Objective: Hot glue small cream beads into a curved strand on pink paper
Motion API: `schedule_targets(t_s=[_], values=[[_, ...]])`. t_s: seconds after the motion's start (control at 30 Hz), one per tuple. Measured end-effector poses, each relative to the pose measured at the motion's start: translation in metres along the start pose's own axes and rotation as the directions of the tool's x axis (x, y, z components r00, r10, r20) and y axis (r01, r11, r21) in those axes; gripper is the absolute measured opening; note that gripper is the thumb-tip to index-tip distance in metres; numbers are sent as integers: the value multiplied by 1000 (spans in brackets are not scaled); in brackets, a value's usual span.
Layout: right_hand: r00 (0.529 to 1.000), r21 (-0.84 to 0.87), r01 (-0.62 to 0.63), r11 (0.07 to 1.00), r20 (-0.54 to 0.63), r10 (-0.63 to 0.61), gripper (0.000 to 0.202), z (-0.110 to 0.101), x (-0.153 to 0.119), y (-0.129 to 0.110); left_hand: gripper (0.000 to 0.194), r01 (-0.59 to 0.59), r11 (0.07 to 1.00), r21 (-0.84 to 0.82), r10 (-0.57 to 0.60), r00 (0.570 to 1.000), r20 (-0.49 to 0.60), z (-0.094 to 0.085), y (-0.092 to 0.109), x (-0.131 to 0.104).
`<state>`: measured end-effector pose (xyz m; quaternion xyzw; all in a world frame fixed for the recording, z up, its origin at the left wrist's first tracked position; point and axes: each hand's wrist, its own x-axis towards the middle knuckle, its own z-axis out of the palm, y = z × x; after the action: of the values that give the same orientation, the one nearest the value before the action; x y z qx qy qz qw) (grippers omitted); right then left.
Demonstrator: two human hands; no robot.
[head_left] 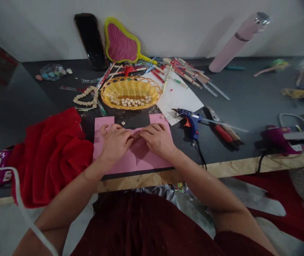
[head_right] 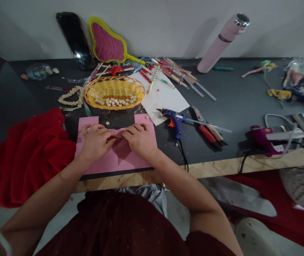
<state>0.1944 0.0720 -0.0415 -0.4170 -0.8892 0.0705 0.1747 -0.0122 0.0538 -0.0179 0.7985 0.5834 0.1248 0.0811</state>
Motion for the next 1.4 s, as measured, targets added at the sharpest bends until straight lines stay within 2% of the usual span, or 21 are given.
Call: schedule_targets(t_s=[0.27,0.6,1.1,1.4], values=[[1000,10,-6,1000,15,6,32,0,0,1,19,-28,998,-62,29,999,16,-3,-5,-1],[1000,0,3,1000,-4,-3,30,1,0,1,25,-37,999,-10,37,999,-10,3,-3,0],[1000,-5,-3,1000,-17,3,31,2,-1,0,22,-64,998,12,65,996,-60,11,-3,-2],[1000,15,-13,1000,15,13,31,-2,-1,-1,22,-70,997,13,71,994,-83,13,-2,-3]])
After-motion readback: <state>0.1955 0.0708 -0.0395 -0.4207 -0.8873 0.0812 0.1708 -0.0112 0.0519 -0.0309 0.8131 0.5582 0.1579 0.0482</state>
